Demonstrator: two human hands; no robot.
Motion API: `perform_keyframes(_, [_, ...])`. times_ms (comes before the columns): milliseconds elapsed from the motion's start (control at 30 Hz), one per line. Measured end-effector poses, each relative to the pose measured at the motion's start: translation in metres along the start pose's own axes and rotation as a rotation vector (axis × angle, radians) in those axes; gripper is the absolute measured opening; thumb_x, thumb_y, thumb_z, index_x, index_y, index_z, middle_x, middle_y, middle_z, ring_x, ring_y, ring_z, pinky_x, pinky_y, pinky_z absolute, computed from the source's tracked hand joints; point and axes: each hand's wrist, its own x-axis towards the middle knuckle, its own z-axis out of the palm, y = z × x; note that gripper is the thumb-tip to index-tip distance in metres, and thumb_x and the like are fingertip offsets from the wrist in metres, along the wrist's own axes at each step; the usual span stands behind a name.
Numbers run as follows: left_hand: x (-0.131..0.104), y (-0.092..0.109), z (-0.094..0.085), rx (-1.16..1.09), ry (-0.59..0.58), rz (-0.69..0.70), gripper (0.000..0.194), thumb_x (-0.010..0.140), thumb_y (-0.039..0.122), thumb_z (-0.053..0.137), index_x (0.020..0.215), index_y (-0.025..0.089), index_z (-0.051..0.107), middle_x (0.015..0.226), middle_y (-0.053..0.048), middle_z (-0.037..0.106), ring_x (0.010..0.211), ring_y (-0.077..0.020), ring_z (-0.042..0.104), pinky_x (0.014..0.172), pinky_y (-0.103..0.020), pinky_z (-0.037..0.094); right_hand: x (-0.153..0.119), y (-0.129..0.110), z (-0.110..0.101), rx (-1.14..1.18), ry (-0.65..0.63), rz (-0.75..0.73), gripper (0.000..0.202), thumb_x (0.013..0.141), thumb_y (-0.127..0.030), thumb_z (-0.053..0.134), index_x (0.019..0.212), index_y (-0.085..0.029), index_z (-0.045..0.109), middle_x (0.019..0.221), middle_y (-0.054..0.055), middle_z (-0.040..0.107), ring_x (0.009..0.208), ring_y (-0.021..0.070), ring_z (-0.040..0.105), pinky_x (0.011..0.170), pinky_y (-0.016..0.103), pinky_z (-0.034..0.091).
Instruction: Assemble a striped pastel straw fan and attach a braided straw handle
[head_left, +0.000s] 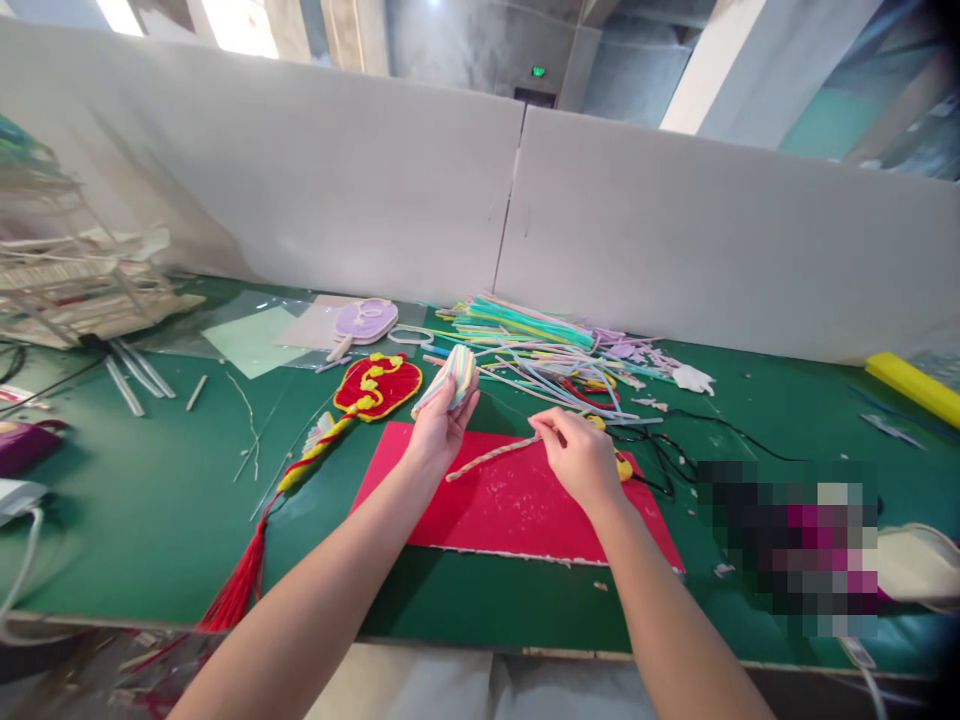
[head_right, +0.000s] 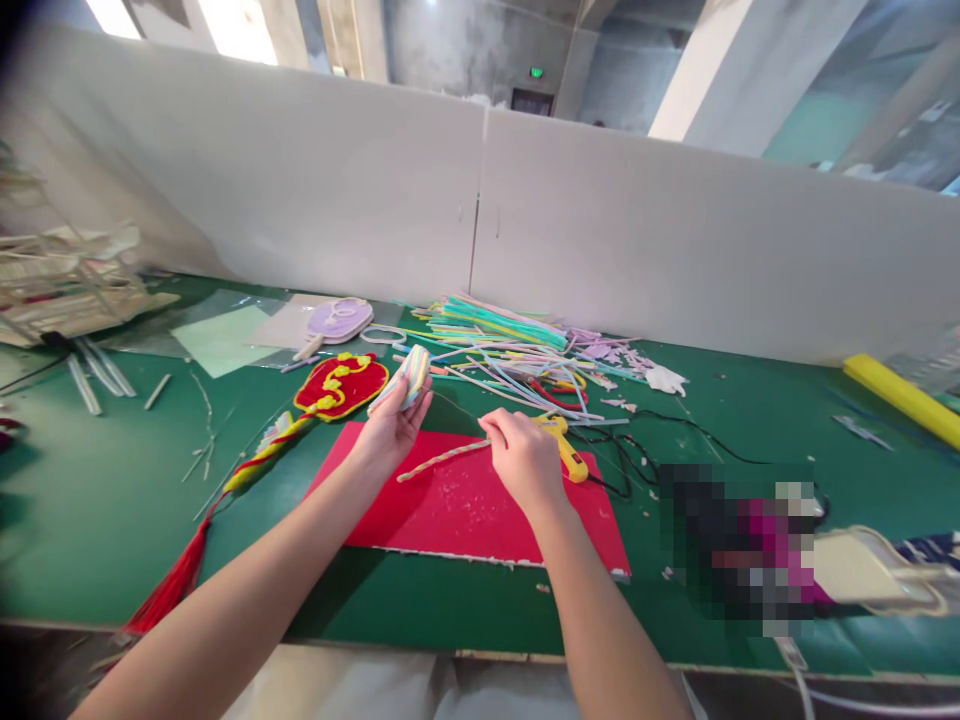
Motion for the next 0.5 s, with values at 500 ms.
perform_keyframes(500, [0.003, 0.004, -0.003, -0.035, 0.002, 0.038, 0.015, 0.085, 0.023, 0.055, 0.096, 0.020, 0.064, 0.098, -0.002, 0.071, 0.102, -0.0153, 0.062, 0.088, -0.024, 0.049, 0.000, 0.013, -0.003, 0.003, -0.048, 0.072, 0.019, 0.089, -0.030, 0.046, 0.079, -0.023, 0.061, 0.070, 0.003, 0.066, 0.069, 0.0169, 0.061, 0.068, 0.026, 0.043])
